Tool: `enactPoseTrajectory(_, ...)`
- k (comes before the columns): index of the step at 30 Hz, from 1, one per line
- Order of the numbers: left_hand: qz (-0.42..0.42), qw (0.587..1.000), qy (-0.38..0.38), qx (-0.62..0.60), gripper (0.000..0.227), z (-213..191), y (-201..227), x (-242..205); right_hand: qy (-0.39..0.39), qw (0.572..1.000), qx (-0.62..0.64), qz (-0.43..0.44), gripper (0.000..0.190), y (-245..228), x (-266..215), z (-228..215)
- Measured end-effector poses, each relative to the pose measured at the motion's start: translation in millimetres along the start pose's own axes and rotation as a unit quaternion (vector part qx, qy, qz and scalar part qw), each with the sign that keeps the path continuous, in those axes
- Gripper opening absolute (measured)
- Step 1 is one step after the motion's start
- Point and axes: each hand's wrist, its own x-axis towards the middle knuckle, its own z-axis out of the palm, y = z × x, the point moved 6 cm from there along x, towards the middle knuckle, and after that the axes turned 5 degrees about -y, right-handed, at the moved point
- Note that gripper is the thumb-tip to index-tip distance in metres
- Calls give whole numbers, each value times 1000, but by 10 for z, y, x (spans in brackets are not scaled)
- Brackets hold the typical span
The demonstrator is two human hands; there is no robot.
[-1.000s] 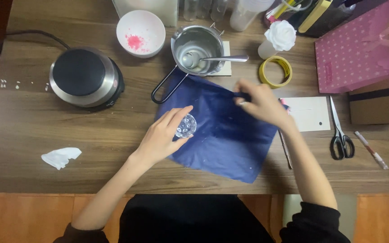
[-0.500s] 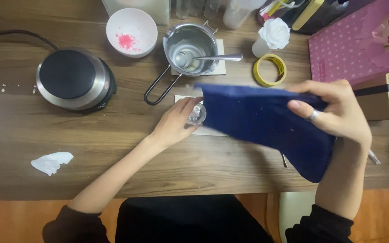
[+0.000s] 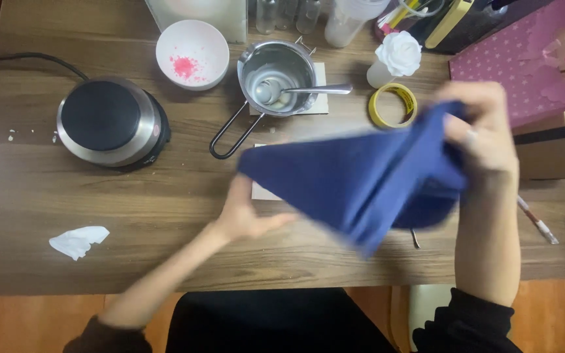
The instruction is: The person is assembling a decorative wax flower by attaching individual petals to a core, wrapping the assembly, and then stirring melted wax in a pot on a heating element.
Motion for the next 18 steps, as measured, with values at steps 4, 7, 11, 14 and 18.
enactPoseTrajectory(4, -95, 964, 98, -227, 47, 4, -321, -754, -20, 998, 34, 39, 20, -230, 289, 383)
enactPoseTrajectory(7, -273, 934, 125, -191, 22, -9, -143, -868, -65, 993, -67, 75, 15, -181, 464, 669)
enactPoseTrajectory(11, -373, 897, 177, -160, 25, -9, -55, -945, -39, 955, -265, -125, 12, -201, 582, 1035)
enactPoseTrajectory(14, -481, 845, 201, -120, 37, 52, -125, -1151, 28, 892, -384, -237, 20, -268, 563, 1205)
enactPoseTrajectory(18, -458, 853, 235, -83, 41, 138, -147, -1326, 60, 826, -447, -339, 23, -515, 321, 1349)
